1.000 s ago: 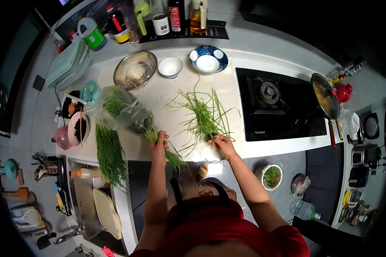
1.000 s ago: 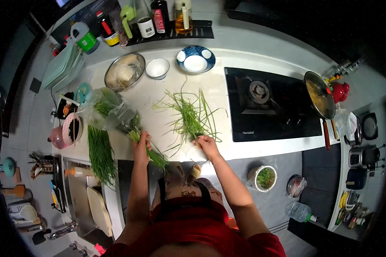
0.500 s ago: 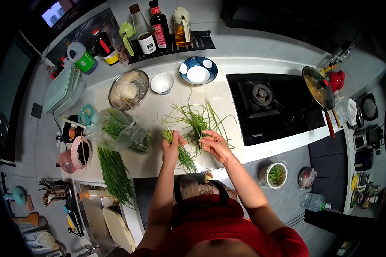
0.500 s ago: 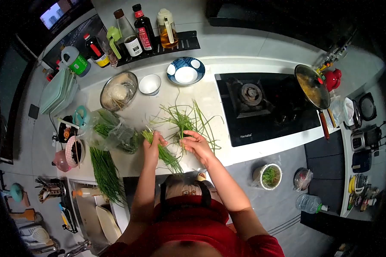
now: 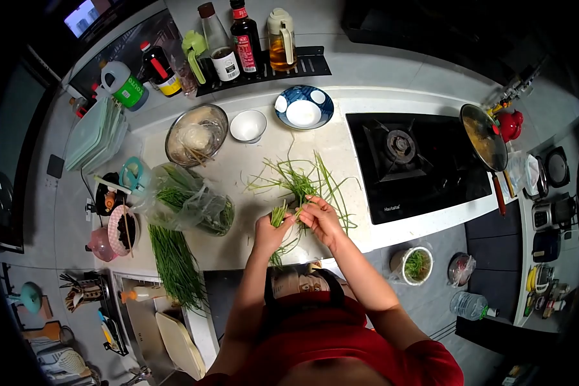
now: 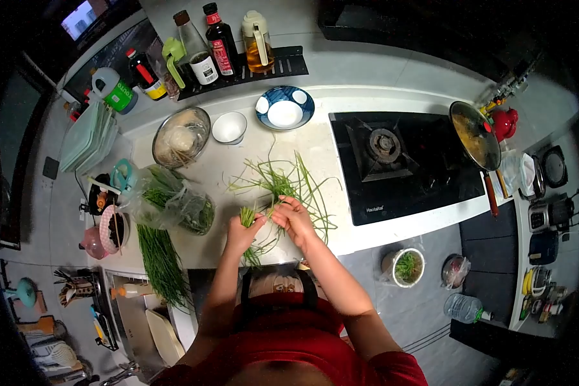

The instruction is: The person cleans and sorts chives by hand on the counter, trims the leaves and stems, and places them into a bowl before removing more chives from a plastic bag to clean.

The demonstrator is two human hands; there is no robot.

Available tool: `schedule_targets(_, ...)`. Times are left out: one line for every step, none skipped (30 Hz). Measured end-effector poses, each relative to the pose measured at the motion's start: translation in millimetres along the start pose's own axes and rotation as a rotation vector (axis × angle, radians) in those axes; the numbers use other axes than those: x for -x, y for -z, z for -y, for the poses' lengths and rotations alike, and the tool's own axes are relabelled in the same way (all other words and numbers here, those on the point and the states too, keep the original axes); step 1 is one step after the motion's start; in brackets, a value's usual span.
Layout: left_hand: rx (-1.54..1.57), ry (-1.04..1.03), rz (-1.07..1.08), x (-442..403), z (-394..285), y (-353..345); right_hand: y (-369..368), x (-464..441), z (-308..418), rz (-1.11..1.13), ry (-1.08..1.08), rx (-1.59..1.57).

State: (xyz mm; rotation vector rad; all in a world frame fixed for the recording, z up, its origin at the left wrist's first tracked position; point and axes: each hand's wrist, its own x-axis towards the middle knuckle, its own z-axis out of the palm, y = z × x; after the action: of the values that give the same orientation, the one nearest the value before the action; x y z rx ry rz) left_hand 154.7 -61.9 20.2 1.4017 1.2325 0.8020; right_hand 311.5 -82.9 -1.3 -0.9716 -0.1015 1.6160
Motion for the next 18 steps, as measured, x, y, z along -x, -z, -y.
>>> schedule_targets(-0.048, -0.01, -0.011, -2.0, 2.8, 1.2, 2.6, -1.5, 0.2, -0.01, 0.012, -0.018)
schedule_targets(-0.097, -0.021, -0.021, -3.3, 4.1, 1.6, 7.0, -4.2, 0.2, -0.02, 0.024, -0.036)
schedule_targets(-0.059, -0.03, -0.016, -3.8, 3.5, 0.7, 8.6, -4.8, 1.8, -0.031, 0.037, -0.054)
schedule_targets(-0.021, -0.038, -0.011, -3.7, 2.4, -0.4, 9.9, -5.2, 3.5, -0.031, 0.036, -0.041)
schedule_targets(0.016, -0.047, -0.005, -3.0, 1.1, -1.8, 11.1, -5.1, 5.2, -0.032, 0.036, -0.029)
schedule_targets(0.027, -0.056, 0.011, -2.1, -2.6, -3.9, 12.1, -3.6, 7.1, -0.034, 0.037, -0.016)
schedule_targets(0.038, -0.065, 0.028, -0.9, -8.0, -6.0, 12.0, -1.8, 7.6, -0.029, 0.054, 0.019)
schedule_targets(0.048, -0.075, 0.046, -0.5, -10.9, -7.8, 11.6, 0.5, 8.6, -0.026, 0.056, 0.037)
schedule_targets(0.029, -0.075, 0.02, -2.1, -6.6, -9.7, 9.9, 4.2, 10.7, -0.023, 0.058, 0.057)
schedule_targets(0.009, -0.074, -0.006, -5.6, 2.8, -11.3, 9.7, 6.6, 12.0, -0.02, 0.059, 0.077)
schedule_targets(-0.011, -0.073, -0.032, -8.5, 11.8, -12.0, 12.7, 6.8, 12.0, -0.051, 0.06, 0.089)
schedule_targets(0.031, -0.091, -0.122, -11.7, 16.2, -12.3, 15.7, 6.8, 13.8, -0.061, 0.058, 0.113)
schedule_targets(0.072, -0.108, -0.211, -15.9, 20.7, -12.0, 19.2, 6.4, 16.6, -0.073, 0.056, 0.136)
schedule_targets(0.114, -0.122, -0.299, -18.6, 26.1, -10.6, 24.5, 6.8, 17.9, -0.085, 0.052, 0.159)
schedule_targets(-0.006, -0.133, -0.314, -20.5, 27.4, -6.5, 39.2, -0.4, 13.5, -0.105, 0.092, 0.275)
schedule_targets(-0.125, -0.142, -0.328, -22.2, 28.6, -1.2, 50.0, -3.0, 8.6, -0.196, 0.15, 0.348)
schedule_targets(-0.245, -0.152, -0.342, -22.2, 30.2, 2.9, 91.6, -28.2, -10.8, -0.194, 0.329, 0.633)
schedule_targets(-0.236, -0.189, -0.359, -21.9, 34.7, 4.1, 92.5, -28.9, -11.0, -0.184, 0.511, 0.918)
